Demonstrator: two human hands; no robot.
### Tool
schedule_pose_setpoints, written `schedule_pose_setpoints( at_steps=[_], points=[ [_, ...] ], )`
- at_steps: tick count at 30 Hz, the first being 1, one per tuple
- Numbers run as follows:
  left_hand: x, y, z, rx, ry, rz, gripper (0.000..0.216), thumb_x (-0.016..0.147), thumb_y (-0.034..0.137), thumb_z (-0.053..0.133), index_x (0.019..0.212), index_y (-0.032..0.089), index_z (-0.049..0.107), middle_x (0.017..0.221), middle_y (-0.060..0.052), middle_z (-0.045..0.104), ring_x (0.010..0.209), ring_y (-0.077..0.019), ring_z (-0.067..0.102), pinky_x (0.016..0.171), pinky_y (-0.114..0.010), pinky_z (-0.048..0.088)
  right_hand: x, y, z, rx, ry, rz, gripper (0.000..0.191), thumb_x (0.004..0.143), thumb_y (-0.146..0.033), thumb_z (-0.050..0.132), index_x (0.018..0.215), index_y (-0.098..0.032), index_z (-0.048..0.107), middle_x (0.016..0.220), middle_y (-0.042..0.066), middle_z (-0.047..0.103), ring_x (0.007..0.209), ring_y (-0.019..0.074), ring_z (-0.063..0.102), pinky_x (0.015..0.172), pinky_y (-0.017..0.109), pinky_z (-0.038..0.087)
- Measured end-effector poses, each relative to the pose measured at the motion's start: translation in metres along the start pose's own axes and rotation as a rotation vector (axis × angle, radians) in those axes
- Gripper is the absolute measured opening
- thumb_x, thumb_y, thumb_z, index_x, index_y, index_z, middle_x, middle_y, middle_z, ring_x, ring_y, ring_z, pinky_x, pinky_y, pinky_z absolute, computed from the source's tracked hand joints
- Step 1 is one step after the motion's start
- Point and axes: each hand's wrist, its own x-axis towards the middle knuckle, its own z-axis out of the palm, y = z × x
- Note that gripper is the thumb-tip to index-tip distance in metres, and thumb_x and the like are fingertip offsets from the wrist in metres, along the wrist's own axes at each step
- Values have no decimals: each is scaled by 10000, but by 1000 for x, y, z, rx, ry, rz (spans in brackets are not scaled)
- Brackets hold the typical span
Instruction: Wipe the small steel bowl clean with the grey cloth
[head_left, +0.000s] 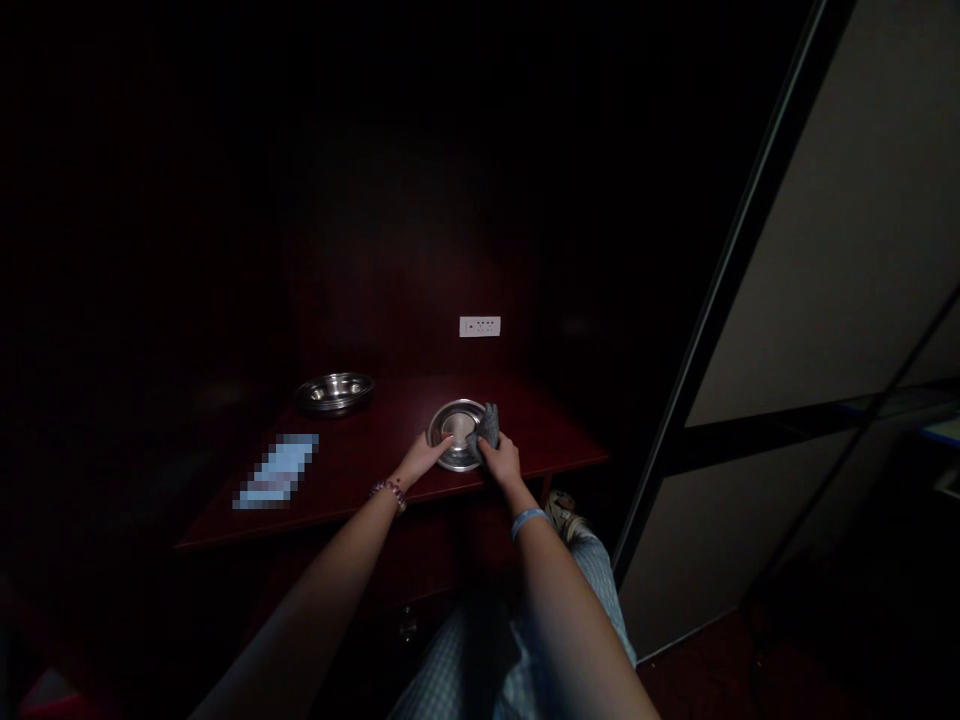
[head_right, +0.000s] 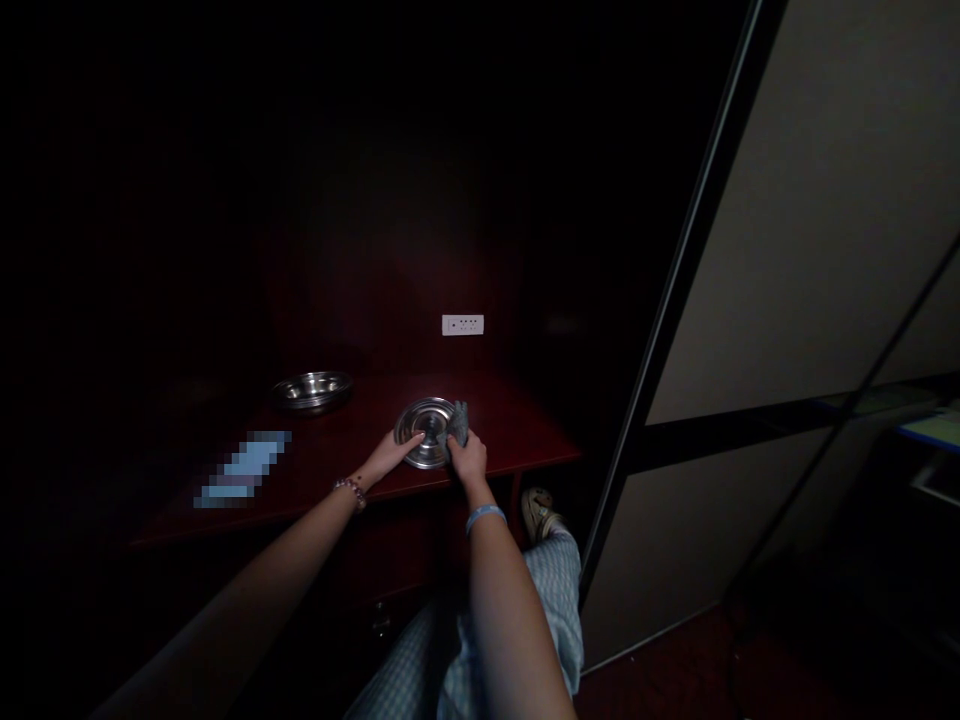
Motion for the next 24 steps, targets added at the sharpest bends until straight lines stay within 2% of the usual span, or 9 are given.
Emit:
schedule_pose_setpoints(
  at_steps=[17,24],
  points=[
    [0,0,1,-25,-10,-13,450,710,387,664,1069,122,608,1082,-134,682,1073,-254,604,962,-376,448,-1,0,2,-36,22,-15,270,824,-284,543,1021,-146,666,992,107,705,919,205,658,794,240,459],
    [2,3,0,-107,33,32,507,747,354,630,1202,160,516,1225,-99,607,1142,-206,554,1016,-332,394,-2,-3,0,-2,42,50,263,805,-284,551,975,-142,692,952,108,714,882,206,666,763,235,468]
  ],
)
